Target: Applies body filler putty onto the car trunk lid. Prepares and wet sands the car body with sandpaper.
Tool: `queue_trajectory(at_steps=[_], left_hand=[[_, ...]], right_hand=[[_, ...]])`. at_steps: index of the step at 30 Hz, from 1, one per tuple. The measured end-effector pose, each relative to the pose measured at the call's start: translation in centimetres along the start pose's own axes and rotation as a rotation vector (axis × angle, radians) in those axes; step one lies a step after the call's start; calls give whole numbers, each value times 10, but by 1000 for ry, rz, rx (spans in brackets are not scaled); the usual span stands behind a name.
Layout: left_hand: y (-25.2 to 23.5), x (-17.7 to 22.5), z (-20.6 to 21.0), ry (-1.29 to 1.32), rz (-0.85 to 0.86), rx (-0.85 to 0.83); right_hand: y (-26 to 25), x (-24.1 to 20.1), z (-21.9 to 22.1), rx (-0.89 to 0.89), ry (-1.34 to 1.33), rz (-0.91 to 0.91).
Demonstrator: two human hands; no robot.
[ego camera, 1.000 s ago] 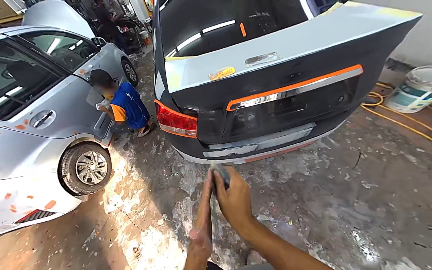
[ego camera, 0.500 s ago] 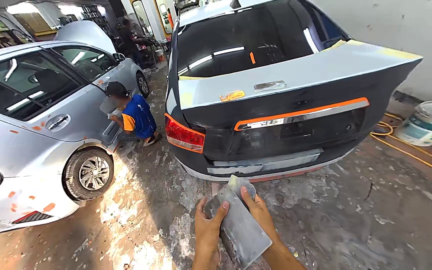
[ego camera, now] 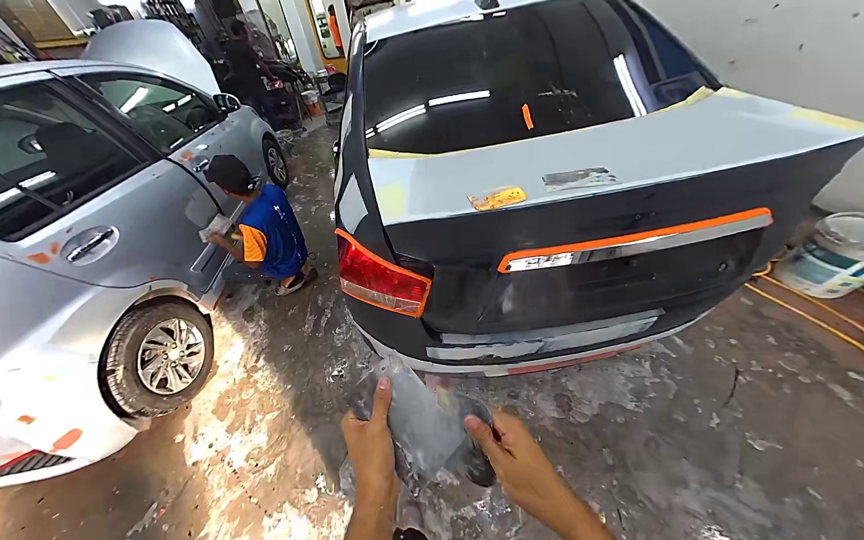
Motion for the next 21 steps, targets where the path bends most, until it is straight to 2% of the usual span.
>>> queue_trajectory(at_steps=[2,3,4,6,8,9,10,11,13,15,17,19,21], left_hand=[[-31,6,-10,-45,46,11],[-44,9,-11,-92,80,7],[-52,14,-8,-177,128,-14],[-50,24,12,-377,213,-155],[-26,24,42,-535,334,-415],[-13,21,52,-593,410,-523],[-5,17,56,-617,435,-625],[-6,13,57,-603,390,-735],[-24,4,50,-564,219,-865],[-56,-4,33,-527,140,-785],[-85,-17,23,-461,112,-755],[-99,-19,28,-406,208,-729],[-92,-12,45,-319,303,-764]], right_hand=[[-7,11,12,-290,309,193],[-8,7,16,-357,452,281],[-11,-4,20,-332,555,337],[-21,-36,33,-49,606,303],[-37,-58,46,386,668,87],[-45,-53,43,580,670,6],[-53,-37,32,687,571,0],[-62,-12,14,726,336,62],[-69,23,-21,839,-112,123],[-54,23,-44,1011,-277,148],[-42,23,-43,1080,-572,224],[-45,18,-27,1054,-849,256],[-55,10,-9,1006,-963,227]])
Point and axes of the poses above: each hand's wrist, its own y-axis away from the middle knuckle, its own z-axis out of the palm, x = y × z, the point moved 9 cm from there along -y, towards the middle knuckle, and after that the axes turned 1 degree about -z, right-handed, at the moved point
